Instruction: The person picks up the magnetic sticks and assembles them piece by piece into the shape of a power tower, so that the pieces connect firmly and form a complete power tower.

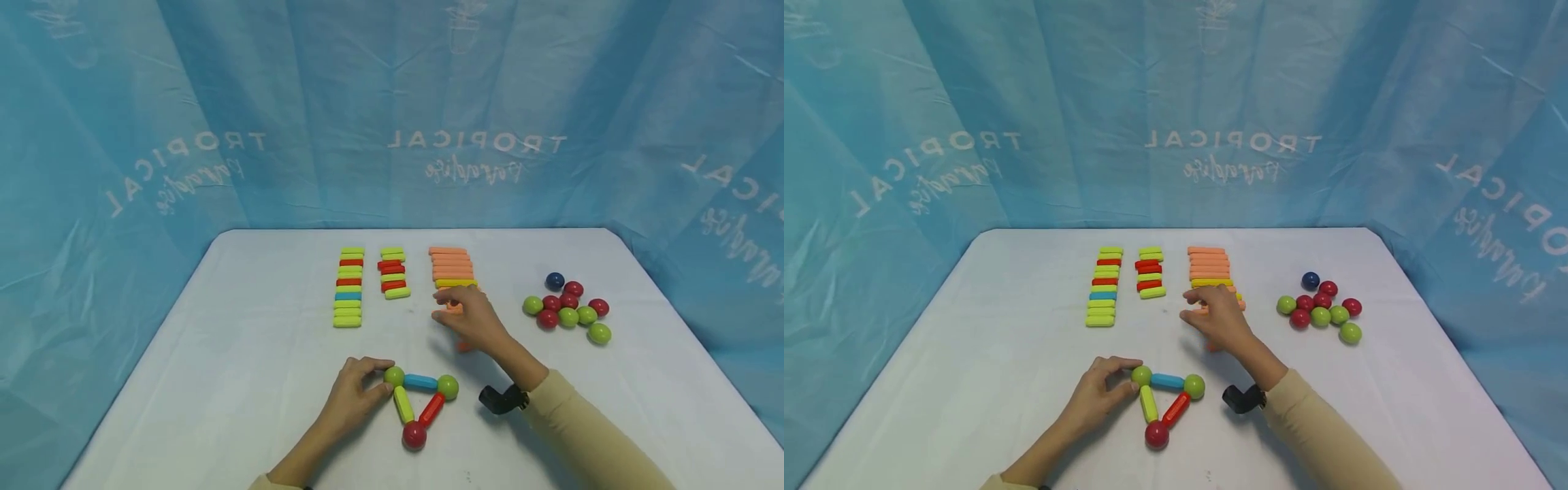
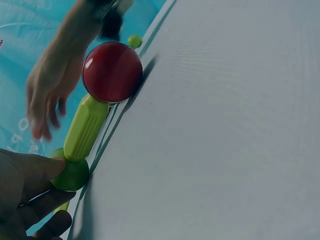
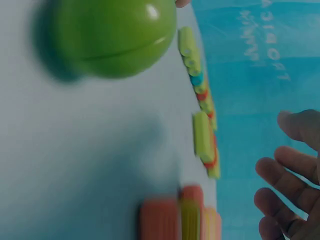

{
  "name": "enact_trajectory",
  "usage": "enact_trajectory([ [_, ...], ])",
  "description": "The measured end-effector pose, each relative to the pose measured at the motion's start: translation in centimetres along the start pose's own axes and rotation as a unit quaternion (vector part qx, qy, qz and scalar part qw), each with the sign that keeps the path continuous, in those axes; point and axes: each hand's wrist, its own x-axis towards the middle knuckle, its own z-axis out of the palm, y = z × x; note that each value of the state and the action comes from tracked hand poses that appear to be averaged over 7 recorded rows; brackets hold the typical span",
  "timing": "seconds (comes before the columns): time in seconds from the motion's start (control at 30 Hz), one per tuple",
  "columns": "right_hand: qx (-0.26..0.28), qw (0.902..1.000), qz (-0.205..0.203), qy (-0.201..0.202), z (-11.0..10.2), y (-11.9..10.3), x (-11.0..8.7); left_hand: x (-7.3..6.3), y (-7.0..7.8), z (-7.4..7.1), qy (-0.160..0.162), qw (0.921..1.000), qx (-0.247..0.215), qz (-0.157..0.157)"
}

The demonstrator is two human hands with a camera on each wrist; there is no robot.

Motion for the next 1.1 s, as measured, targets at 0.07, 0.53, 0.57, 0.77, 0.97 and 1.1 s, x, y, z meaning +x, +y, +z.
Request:
enact_trajectory([
  [0.07,-0.009,0.9996,-0.026,-0.010,1.0,-0.5,1.6,0.0,0.0,0.0,-0.005,1.0000,0.001,0.001],
  [0.53,-0.166,0.9815,-0.058,-0.074,4.6,-1.4,7.9,-0.4,0.1,0.1,-0.016,0.9999,0.001,0.005],
  [0.57,-0.171,0.9804,-0.061,-0.077,4.7,-1.5,8.1,-0.4,0.1,0.1,-0.016,0.9999,0.002,0.005],
  [0.77,-0.197,0.9742,-0.066,-0.089,5.3,-1.8,8.7,-0.3,0.1,-0.2,-0.013,0.9999,0.003,0.007],
  [0.97,-0.237,0.9642,-0.060,-0.102,5.8,-2.1,8.9,0.1,-0.2,-0.6,0.012,0.9998,0.017,0.001],
  [1.1,-0.262,0.9575,-0.056,-0.108,6.1,-2.0,8.8,0.2,-0.7,-1.1,0.039,0.9990,0.017,-0.014],
])
